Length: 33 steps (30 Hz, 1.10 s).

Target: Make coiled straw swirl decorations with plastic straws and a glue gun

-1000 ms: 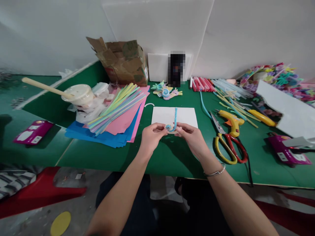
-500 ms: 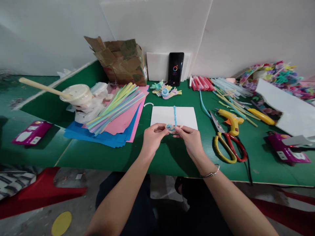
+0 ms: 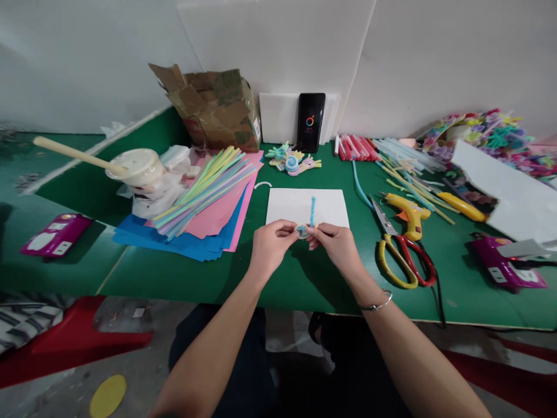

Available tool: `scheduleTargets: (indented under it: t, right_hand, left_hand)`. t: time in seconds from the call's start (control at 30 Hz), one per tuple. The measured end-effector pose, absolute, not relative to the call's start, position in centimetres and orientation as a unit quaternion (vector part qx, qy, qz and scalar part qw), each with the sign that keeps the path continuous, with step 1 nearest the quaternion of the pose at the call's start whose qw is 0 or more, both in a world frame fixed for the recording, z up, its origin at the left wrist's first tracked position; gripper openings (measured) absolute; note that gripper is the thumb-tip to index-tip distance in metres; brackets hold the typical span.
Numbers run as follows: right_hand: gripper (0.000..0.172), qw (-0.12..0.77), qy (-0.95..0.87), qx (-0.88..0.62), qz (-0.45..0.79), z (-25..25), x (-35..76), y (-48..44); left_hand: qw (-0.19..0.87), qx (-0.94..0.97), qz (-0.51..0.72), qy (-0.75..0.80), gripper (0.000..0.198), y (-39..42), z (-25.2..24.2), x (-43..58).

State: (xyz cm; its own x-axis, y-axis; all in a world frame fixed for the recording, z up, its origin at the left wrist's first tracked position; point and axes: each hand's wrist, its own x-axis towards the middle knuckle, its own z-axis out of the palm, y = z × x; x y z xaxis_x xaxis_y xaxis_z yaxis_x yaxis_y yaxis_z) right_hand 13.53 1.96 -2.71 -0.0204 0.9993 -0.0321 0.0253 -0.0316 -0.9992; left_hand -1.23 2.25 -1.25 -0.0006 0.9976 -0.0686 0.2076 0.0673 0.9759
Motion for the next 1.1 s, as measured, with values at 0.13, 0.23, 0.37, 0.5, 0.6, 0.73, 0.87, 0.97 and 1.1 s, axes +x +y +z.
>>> scheduleTargets:
  t: [0.13,0.23,0.37,0.5,0.6,0.73,0.87,0.97,1.1]
  right_hand:
    - [0.027,0.461,-0.513,-0.521,0.503,-2.6,13.6,1.9]
    - [0.028,0.456,-0.520,-0.525,0.496,-2.4,13.6,1.9]
    - [0.029,0.445,-0.507,-0.529,0.515,-2.2,13.5,1.9]
    - [0.029,0.441,-0.514,-0.526,0.514,-2.1,13.5,1.8]
    - [0.027,0.449,-0.509,-0.520,0.518,-2.1,13.6,1.7]
    - [0.027,0.461,-0.478,-0.518,0.539,-2.1,13.8,1.8]
    - [0.025,0.459,-0.469,-0.514,0.552,-2.1,13.8,1.9]
    - [0.024,0.456,-0.465,-0.515,0.557,-2.4,13.8,2.0]
    - [0.023,0.460,-0.453,-0.513,0.566,-2.7,13.7,2.0]
  left_hand:
    - [0.450,0.562,0.407,0.562,0.005,2.3,-1.2,-1.6]
    - [0.448,0.580,0.390,0.557,0.005,2.3,-0.9,-1.8]
    - [0.441,0.604,0.368,0.553,0.006,2.3,-0.6,-2.1]
    - [0.446,0.608,0.361,0.548,0.006,2.4,-0.7,-2.3]
    - [0.466,0.594,0.375,0.538,0.011,2.6,-0.9,-2.3]
    - [0.519,0.558,0.394,0.514,0.011,2.6,-0.8,-2.1]
    - [0.516,0.546,0.408,0.519,0.007,2.5,-0.7,-1.9]
    - [0.513,0.552,0.404,0.519,0.006,2.5,-0.8,-1.9]
    - [0.504,0.563,0.405,0.515,0.006,2.6,-1.0,-2.0]
